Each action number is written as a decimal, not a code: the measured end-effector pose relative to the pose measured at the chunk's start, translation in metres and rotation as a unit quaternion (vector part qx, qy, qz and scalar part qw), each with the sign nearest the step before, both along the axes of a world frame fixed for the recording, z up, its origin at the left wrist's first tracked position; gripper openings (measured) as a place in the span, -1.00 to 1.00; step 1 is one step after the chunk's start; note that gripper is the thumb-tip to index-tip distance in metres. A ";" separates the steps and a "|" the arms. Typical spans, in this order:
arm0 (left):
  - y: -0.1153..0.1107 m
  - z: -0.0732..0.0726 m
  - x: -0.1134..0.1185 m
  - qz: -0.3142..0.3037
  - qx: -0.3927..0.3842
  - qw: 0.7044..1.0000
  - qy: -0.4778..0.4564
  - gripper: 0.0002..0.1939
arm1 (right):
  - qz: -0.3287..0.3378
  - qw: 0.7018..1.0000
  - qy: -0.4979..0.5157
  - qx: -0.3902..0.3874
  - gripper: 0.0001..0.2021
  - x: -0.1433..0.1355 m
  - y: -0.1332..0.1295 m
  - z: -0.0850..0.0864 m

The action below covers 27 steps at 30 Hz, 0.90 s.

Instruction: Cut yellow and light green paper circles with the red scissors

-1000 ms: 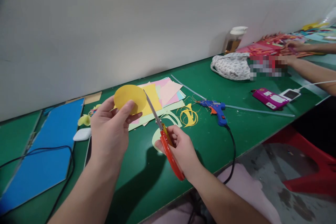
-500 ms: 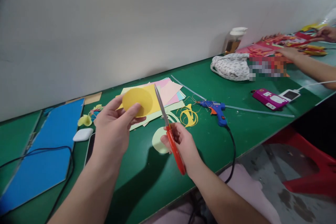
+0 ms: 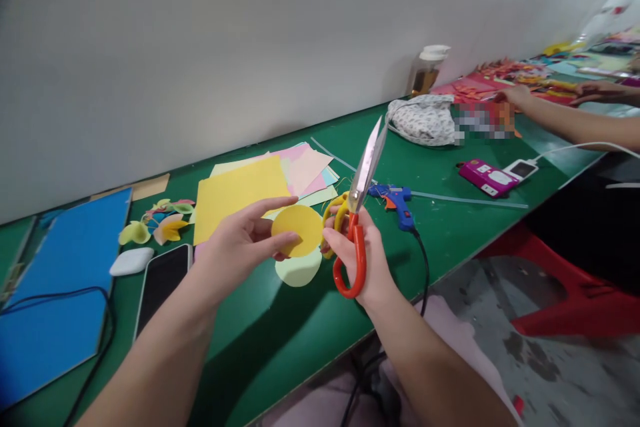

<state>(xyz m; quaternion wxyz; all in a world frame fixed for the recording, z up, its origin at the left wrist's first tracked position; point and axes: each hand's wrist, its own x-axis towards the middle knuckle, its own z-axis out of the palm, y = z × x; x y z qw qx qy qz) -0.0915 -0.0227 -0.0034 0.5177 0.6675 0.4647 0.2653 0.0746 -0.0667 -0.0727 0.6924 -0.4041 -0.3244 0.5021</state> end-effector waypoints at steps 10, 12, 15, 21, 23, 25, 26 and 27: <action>0.005 -0.003 -0.001 0.001 -0.006 1.000 -0.011 -0.49 | -0.005 0.999 -0.016 -0.038 -0.67 -0.006 -0.003 0.005; 0.006 -0.006 0.000 -0.030 -0.025 0.999 0.015 -0.48 | -0.017 0.999 -0.017 -0.044 -0.65 -0.006 -0.002 0.007; 0.005 -0.009 0.002 -0.087 -0.060 0.994 0.026 -0.49 | -0.026 0.999 -0.027 -0.039 -0.63 -0.004 -0.001 0.008; 0.005 -0.010 0.002 0.055 -0.012 0.991 -0.120 -0.71 | 0.033 0.994 -0.078 -0.062 -0.59 0.000 0.001 0.007; 0.004 -0.007 0.001 0.116 0.019 0.979 -0.166 -0.73 | 0.071 0.989 -0.104 -0.074 -0.53 -0.002 0.000 0.006; 0.002 -0.002 0.000 0.155 0.043 0.969 -0.185 -0.74 | 0.112 0.982 -0.132 -0.080 -0.51 -0.004 -0.002 0.004; 0.001 0.001 0.000 0.167 0.051 0.967 -0.188 -0.74 | 0.128 0.977 -0.147 -0.085 -0.52 -0.005 -0.003 0.004; 0.001 0.003 0.000 0.179 0.058 0.964 -0.188 -0.74 | 0.135 0.973 -0.162 -0.091 -0.54 -0.006 -0.003 0.004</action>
